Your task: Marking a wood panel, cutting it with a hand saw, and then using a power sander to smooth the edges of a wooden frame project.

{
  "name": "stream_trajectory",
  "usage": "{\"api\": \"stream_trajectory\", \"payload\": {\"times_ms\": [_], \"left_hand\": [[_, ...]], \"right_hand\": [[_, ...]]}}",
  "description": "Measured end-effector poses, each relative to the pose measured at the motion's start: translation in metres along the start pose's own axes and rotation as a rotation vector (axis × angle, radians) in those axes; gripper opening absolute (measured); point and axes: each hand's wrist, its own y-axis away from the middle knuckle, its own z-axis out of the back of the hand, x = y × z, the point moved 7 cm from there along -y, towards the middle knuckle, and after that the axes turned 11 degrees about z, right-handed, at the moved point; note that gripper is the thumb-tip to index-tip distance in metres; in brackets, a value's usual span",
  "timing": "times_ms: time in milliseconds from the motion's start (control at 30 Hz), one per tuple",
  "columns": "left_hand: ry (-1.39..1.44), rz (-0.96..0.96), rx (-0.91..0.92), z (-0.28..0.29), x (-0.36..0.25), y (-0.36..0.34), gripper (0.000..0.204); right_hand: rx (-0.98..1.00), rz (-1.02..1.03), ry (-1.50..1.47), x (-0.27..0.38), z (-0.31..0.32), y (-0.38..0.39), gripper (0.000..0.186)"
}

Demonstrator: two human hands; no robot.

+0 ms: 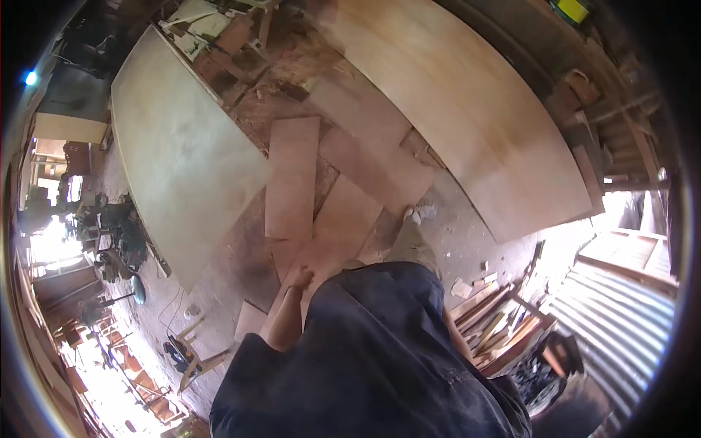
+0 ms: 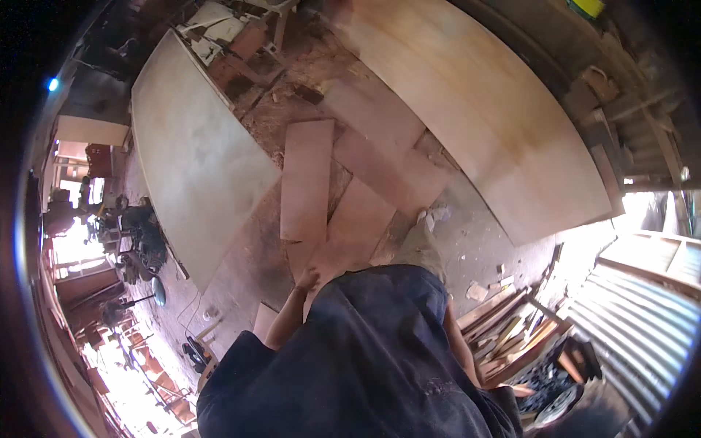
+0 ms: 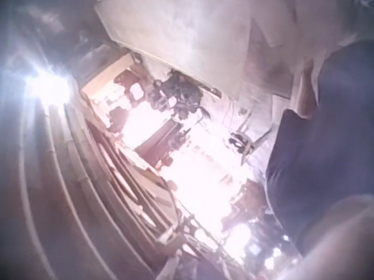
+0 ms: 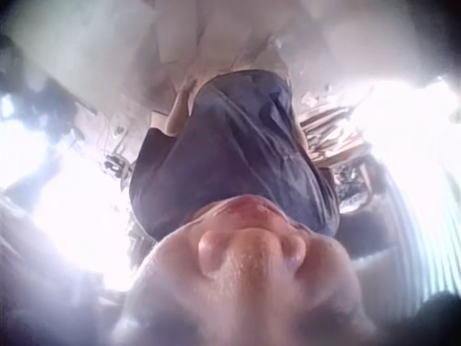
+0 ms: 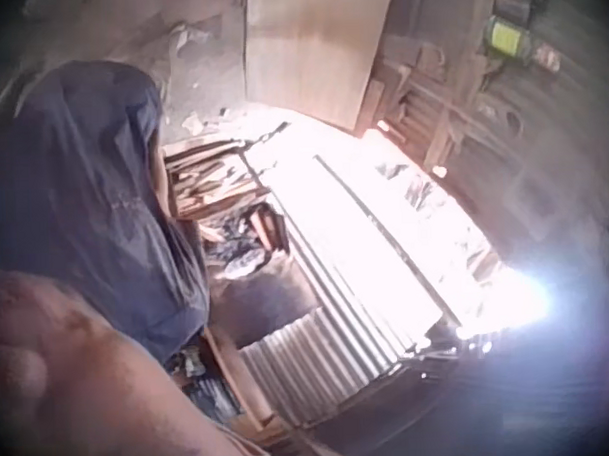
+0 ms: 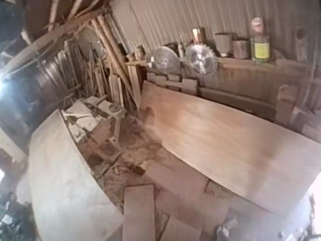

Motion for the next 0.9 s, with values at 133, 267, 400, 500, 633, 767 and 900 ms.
{"api": "stream_trajectory", "payload": {"times_ms": [133, 267, 400, 500, 633, 767, 900], "left_hand": [[-0.117, 0.164, 0.061, -0.030, -0.033, 0.062, 0.045], [-0.049, -0.240, 0.146, -0.081, -0.049, 0.016, 0.045], [0.168, -0.323, 0.055, -0.112, -0.066, -0.034, 0.053], [0.199, -0.359, 0.100, -0.110, -0.104, -0.075, 0.060], [-0.030, -0.118, 0.338, -0.165, -0.253, -0.013, 0.066], [0.220, -0.112, 0.449, -0.159, -0.311, -0.012, 0.073], [-0.490, -0.257, 0.097, -0.194, -0.369, 0.032, 0.075]], "right_hand": [[-0.068, 0.080, 0.055, 0.083, 0.123, -0.096, 0.037], [-0.174, 0.039, 0.009, 0.222, 0.231, -0.179, 0.038], [-0.149, 0.135, -0.078, 0.346, 0.225, -0.223, 0.037], [-0.074, 0.170, -0.104, 0.390, 0.186, -0.238, 0.038], [-0.006, -0.017, 0.088, 0.376, 0.192, -0.237, 0.040], [0.035, 0.051, 0.142, 0.449, 0.122, -0.284, 0.040], [0.089, 0.113, 0.175, 0.461, 0.068, -0.376, 0.037]]}}
